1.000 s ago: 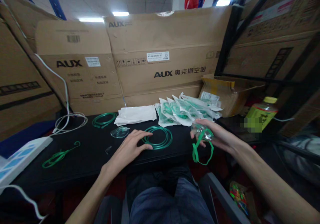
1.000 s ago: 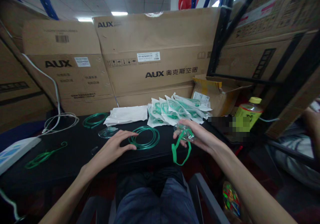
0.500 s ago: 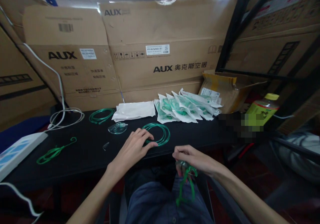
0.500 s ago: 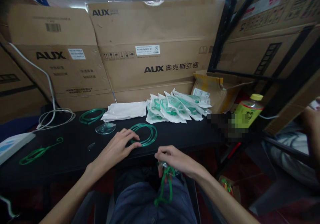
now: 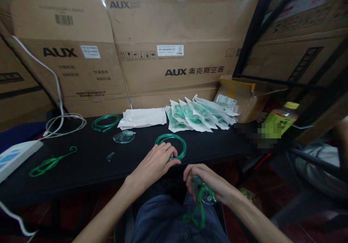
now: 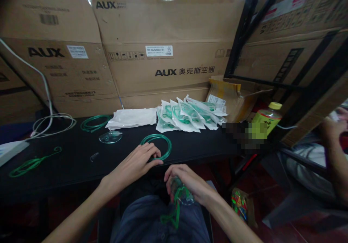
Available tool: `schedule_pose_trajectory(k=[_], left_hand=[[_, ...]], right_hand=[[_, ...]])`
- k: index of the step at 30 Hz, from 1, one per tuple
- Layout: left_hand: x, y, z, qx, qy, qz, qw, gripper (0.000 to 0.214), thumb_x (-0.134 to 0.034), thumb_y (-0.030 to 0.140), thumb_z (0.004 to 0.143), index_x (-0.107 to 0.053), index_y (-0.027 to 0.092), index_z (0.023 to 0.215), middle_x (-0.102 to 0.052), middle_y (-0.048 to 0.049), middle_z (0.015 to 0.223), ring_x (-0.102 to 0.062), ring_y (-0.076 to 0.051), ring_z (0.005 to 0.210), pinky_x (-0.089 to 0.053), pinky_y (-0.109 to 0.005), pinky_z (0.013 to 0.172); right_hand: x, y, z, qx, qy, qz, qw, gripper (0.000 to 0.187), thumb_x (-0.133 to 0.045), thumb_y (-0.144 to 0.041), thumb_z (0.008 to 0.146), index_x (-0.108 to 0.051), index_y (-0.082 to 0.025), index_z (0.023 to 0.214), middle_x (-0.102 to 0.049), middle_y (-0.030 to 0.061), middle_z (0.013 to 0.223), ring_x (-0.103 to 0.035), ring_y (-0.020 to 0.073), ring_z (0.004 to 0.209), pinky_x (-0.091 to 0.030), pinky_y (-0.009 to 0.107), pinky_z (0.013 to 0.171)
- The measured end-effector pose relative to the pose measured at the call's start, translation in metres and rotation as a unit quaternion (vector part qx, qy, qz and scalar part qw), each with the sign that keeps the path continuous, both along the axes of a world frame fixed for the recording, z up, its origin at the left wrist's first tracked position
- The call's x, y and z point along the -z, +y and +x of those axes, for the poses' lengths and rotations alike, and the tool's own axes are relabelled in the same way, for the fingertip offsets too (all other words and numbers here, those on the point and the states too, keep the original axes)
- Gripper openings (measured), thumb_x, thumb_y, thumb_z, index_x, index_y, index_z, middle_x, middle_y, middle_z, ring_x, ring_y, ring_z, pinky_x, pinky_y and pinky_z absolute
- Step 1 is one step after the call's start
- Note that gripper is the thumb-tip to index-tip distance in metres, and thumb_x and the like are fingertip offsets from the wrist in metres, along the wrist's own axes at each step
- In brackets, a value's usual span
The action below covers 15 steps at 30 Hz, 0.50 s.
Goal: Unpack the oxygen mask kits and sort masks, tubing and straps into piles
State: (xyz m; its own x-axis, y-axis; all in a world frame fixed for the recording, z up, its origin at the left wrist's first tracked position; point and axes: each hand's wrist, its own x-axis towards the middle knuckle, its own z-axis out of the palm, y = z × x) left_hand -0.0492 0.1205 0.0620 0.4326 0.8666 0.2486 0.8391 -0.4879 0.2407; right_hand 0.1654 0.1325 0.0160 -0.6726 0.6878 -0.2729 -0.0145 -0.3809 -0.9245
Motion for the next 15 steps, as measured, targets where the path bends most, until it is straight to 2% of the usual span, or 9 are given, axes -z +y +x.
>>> schedule_pose_trajectory(k=[3, 6, 8, 10, 13, 15], left_hand=[[-0.008, -0.014, -0.009, 0.004, -0.033, -0.024, 0.999, 0.023, -0.066, 0.045, 0.093, -0.062, 0.025, 0.104, -0.066, -0.0002, 0.108, -0.061, -0.022, 0.107, -0.043, -0.039, 0.099], [-0.018, -0.013, -0.023, -0.063, -0.089, 0.005, 0.994, 0.032, -0.061, 0.052, 0.094, -0.064, 0.025, 0.112, -0.066, -0.0024, 0.114, -0.060, -0.023, 0.112, -0.043, -0.038, 0.102], [-0.023, -0.003, -0.033, -0.127, -0.100, 0.019, 0.987, 0.039, -0.053, 0.052, 0.098, -0.064, 0.022, 0.120, -0.065, -0.0064, 0.119, -0.061, -0.025, 0.113, -0.045, -0.037, 0.099], [-0.025, 0.012, -0.042, -0.173, -0.072, -0.005, 0.982, 0.048, -0.050, 0.054, 0.099, -0.061, 0.019, 0.130, -0.063, -0.0106, 0.126, -0.063, -0.028, 0.113, -0.047, -0.038, 0.095], [-0.025, 0.033, -0.049, -0.188, -0.014, -0.079, 0.979, 0.051, -0.058, 0.052, 0.093, -0.061, 0.018, 0.131, -0.062, -0.0137, 0.131, -0.064, -0.031, 0.115, -0.047, -0.038, 0.095], [-0.025, 0.043, -0.049, -0.181, 0.001, -0.118, 0.976, 0.041, -0.063, 0.046, 0.090, -0.067, 0.019, 0.120, -0.069, -0.0110, 0.121, -0.068, -0.028, 0.107, -0.048, -0.034, 0.091]], right_hand=[[0.000, -0.004, -0.003, 0.031, -0.017, -0.017, 0.999, 0.040, -0.060, -0.050, 0.089, -0.070, -0.012, 0.095, -0.065, 0.0014, 0.053, -0.058, 0.0139, 0.039, -0.046, 0.022, 0.039], [-0.003, -0.007, -0.009, 0.041, -0.018, -0.043, 0.998, 0.055, -0.059, -0.063, 0.089, -0.071, -0.012, 0.104, -0.064, 0.0010, 0.051, -0.057, 0.0138, 0.038, -0.046, 0.022, 0.039], [-0.004, -0.008, -0.014, 0.045, -0.012, -0.054, 0.997, 0.059, -0.058, -0.066, 0.089, -0.071, -0.010, 0.103, -0.063, 0.0014, 0.050, -0.057, 0.0136, 0.038, -0.045, 0.022, 0.039], [-0.005, -0.008, -0.018, 0.050, -0.010, -0.060, 0.997, 0.061, -0.057, -0.067, 0.089, -0.072, -0.009, 0.102, -0.063, 0.0016, 0.050, -0.057, 0.0134, 0.037, -0.043, 0.021, 0.038], [-0.005, -0.008, -0.024, 0.058, -0.010, -0.060, 0.996, 0.061, -0.059, -0.067, 0.088, -0.073, -0.009, 0.098, -0.063, 0.0014, 0.049, -0.056, 0.0131, 0.037, -0.042, 0.021, 0.038], [-0.005, -0.009, -0.027, 0.058, -0.008, -0.057, 0.997, 0.060, -0.060, -0.066, 0.088, -0.072, -0.009, 0.098, -0.062, 0.0011, 0.049, -0.056, 0.0133, 0.037, -0.041, 0.021, 0.037]])
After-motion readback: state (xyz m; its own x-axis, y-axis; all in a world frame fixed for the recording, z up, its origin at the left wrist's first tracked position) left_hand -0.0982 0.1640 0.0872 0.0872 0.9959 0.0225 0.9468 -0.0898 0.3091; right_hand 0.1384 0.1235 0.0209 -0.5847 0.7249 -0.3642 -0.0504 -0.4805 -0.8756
